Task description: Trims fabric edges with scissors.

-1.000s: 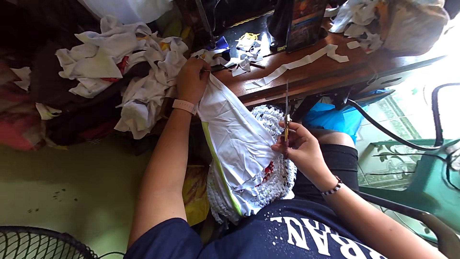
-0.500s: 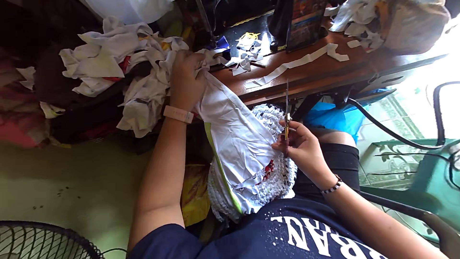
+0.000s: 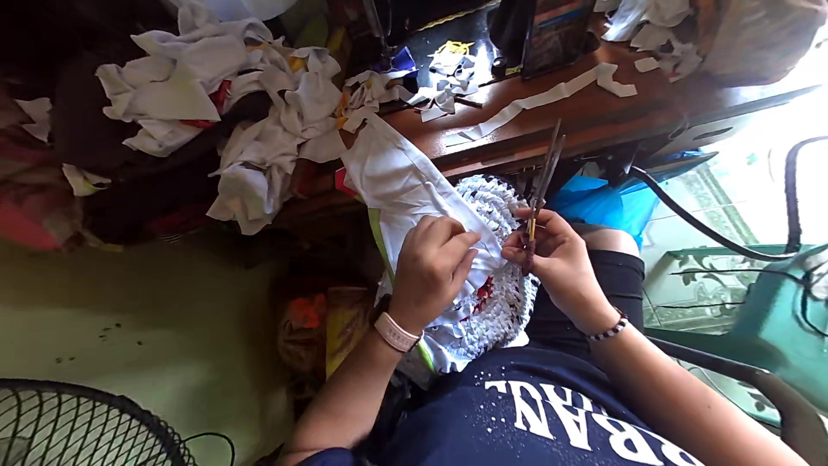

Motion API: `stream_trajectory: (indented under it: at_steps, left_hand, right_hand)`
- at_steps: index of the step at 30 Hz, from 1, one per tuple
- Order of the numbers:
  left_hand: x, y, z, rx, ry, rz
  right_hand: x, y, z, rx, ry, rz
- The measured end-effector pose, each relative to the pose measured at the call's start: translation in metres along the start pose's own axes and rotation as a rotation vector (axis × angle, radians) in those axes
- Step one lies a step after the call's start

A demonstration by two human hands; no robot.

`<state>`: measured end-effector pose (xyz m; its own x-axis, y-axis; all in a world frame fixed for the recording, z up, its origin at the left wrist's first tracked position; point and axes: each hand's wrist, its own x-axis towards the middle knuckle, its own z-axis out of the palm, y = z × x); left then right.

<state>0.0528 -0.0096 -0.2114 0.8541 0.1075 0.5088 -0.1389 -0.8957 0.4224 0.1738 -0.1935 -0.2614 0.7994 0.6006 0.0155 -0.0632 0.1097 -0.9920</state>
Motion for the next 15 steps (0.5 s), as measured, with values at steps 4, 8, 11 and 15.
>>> stream_trajectory:
  at_steps: [4, 8, 11, 15]
  left_hand:
    - [-0.002, -0.006, 0.007, 0.028, 0.032, 0.008]
    - [-0.002, -0.012, 0.010, -0.020, 0.046, -0.012]
    - [-0.003, -0.014, 0.012, -0.042, 0.051, -0.015]
    - [-0.004, -0.013, 0.014, -0.026, 0.051, -0.002]
  right_hand:
    - [0.000, -0.001, 0.003, -0.032, 0.000, 0.011]
    - [0.001, 0.000, 0.004, -0.074, 0.004, 0.010]
    - [0.002, 0.000, 0.004, -0.075, 0.009, 0.018]
    - [0.003, -0.001, 0.004, -0.073, 0.002, 0.039]
